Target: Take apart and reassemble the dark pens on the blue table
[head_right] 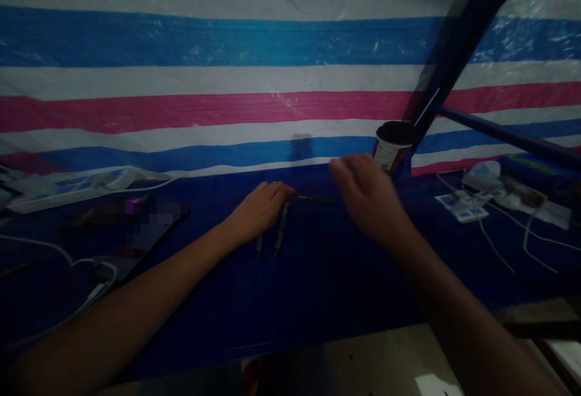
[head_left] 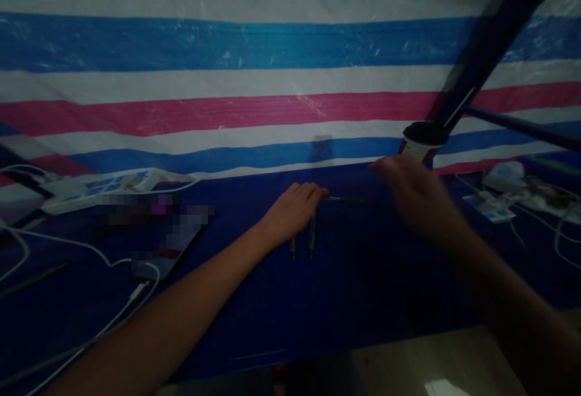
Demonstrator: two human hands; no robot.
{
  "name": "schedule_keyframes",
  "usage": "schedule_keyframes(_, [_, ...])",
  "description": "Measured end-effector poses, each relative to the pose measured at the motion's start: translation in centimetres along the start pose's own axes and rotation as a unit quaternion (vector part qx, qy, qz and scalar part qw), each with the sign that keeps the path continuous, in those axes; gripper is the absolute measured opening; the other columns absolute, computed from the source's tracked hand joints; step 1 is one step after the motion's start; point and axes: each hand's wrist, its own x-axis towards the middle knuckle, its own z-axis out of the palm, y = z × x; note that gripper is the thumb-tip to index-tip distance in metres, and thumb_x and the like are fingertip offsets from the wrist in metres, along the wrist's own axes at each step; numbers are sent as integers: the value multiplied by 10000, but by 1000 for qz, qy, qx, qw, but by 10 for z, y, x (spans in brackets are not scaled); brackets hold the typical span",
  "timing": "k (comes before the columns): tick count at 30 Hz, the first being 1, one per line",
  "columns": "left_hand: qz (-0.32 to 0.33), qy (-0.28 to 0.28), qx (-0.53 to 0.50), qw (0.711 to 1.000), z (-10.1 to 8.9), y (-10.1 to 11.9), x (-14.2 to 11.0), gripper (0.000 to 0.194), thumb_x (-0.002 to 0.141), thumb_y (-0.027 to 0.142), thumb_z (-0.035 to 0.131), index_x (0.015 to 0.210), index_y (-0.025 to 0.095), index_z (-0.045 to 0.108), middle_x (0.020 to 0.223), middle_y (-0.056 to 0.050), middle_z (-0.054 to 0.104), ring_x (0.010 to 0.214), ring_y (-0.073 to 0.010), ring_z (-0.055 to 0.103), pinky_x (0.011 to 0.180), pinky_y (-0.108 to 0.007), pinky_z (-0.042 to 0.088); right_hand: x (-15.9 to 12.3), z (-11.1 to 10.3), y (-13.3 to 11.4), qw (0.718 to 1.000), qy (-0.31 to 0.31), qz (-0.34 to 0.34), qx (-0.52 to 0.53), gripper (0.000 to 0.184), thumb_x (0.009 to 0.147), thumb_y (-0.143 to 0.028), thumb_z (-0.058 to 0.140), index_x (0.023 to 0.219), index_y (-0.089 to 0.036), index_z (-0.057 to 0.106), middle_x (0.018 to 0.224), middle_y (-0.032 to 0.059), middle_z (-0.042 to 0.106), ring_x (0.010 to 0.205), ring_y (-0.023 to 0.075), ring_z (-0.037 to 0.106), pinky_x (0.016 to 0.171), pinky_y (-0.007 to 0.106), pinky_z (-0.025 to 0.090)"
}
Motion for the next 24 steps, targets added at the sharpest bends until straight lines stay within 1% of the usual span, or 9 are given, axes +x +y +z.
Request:
schedule_keyframes(2, [-11,-7,25,1000,1,-1,-3,290,995,47,392,1202,114,584,1050,-117,671,938,-247,610,800,-369,426,15,11,-4,996,-91,-19,9,409,1050,-468,430,1078,-147,681,1024,111,705,896,210,649,806,338,505])
schedule_keyframes(5, [-25,0,47,999,3,-1,-7,263,1000,66,397,1166,119,593,1005,-110,666,911,-253,602,784,-374,415,39,24,-7,959,-278,-41,-16,403,1011,-511,481,1054,-160,674,886,77,719,748,194,638,663,297,425])
schedule_keyframes(6, [-29,8,44,999,4,-1,-8,254,1009,78,397,1168,124,590,1001,-105,666,912,-251,600,784,-371,412,44,26,-6,954,-295,-47,-31,392,1000,-509,504,1066,-161,670,884,76,717,754,197,639,660,294,412])
schedule_keyframes(9, [-41,29,26,998,7,-3,-11,239,1031,102,385,1167,136,579,1001,-94,666,911,-247,597,774,-366,405,48,33,6,953,-285,-86,-56,352,988,-482,537,990,-166,692,926,88,699,825,209,637,720,299,418])
schedule_keyframes(11, [-42,32,16,998,8,-3,-10,237,1041,116,368,1139,137,582,986,-92,663,891,-246,592,762,-367,404,43,38,16,951,-283,-111,-55,358,1029,-426,464,934,-159,682,982,112,676,883,212,626,798,315,432])
schedule_keyframes(13, [-35,26,7,999,8,-3,-9,224,1057,172,375,1103,136,591,965,-91,658,874,-246,586,759,-367,408,37,42,22,949,-301,-93,-13,368,1058,-389,386,949,-154,648,958,101,672,858,198,622,816,318,438])
schedule_keyframes(16, [-23,14,17,999,5,-2,-6,233,1059,294,442,1033,134,609,937,-96,650,872,-256,582,758,-370,417,30,46,23,944,-320,-55,62,411,1071,-425,321,900,-175,599,848,45,643,762,176,591,755,309,428])
schedule_keyframes(19, [-16,15,51,998,3,0,-6,245,1049,326,476,987,132,614,920,-100,644,870,-266,589,740,-371,418,29,48,20,934,-332,-32,125,459,1065,-472,304,767,-195,517,710,-15,518,653,141,488,668,290,390])
schedule_keyframes(24, [2,23,67,997,5,0,-10,348,1072,400,407,925,158,609,826,-71,643,786,-246,610,691,-355,427,27,55,18,904,-385,6,187,517,1058,-530,274,698,-204,450,613,-53,371,539,106,338,539,268,293])
